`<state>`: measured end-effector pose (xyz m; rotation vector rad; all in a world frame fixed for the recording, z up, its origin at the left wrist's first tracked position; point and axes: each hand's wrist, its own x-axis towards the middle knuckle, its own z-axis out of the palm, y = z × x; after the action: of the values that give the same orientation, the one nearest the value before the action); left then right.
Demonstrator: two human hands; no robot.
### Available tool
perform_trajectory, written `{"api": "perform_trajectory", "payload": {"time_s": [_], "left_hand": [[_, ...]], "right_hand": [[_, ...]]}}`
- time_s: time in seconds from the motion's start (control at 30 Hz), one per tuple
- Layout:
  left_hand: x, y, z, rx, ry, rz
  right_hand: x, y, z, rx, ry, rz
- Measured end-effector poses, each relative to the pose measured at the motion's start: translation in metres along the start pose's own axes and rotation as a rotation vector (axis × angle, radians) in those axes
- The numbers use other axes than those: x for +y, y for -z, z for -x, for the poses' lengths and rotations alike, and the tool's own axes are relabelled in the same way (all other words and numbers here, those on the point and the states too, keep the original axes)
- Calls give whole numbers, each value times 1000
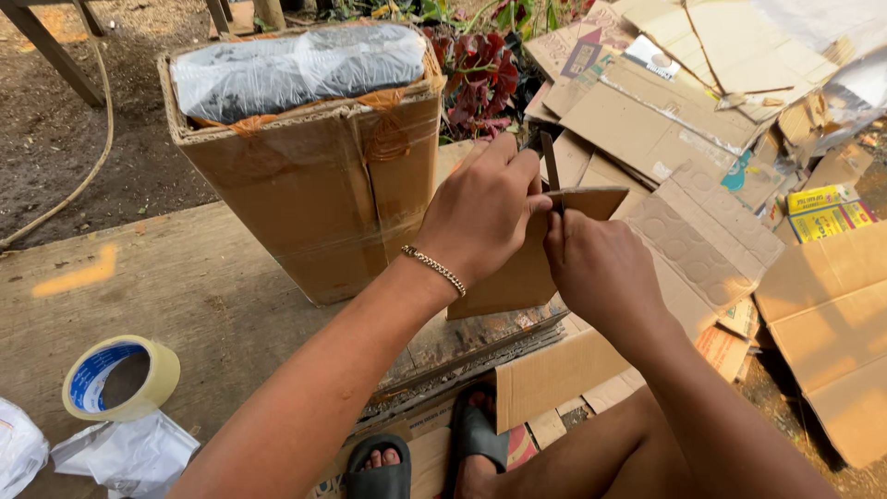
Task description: The person cuts a piece of cardboard with a utility knife, folds it into a small box shape, and secures the edges with clear packing tape. The finished box is placed on a wooden workbench.
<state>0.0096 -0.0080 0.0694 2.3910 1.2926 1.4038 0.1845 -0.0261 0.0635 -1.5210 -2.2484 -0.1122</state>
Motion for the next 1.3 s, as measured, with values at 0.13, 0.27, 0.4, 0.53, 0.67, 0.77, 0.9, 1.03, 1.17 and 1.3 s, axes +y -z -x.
{"api": "perform_trajectory", "payload": {"time_s": [0.13,0.27,0.4,0.53,0.67,0.77,0.9,1.03,1.17,1.3], "left_hand": [[-1,-2,-1,22,-30,-42],[-3,-4,-2,30,-58,-57],[-5,-5,-6,-35,-8,-8],[-6,-7,-5,-10,-48,-2],[-7,-9,-6,25,-67,-51],[-7,-8,-10,-42,-105,-20],[-4,-2,-14,-117,-71,-3],[8,-1,-7,-82,-129,-89],[11,-7,-11,-31,-148,-54],[10,-11,-5,-31,-52,106]], "right_hand": [[4,-9,2,5,-3,22],[7,-16,6,34,10,6],[10,-28,12,85,13,-70],[20,-40,18,94,27,-106],[19,-61,35,91,-45,-78],[20,-75,45,96,-54,-113],[24,-82,57,112,-59,-195],[24,-78,56,39,-107,-136],[18,-60,53,-57,-97,-16],[9,-19,59,-187,-105,11]]}}
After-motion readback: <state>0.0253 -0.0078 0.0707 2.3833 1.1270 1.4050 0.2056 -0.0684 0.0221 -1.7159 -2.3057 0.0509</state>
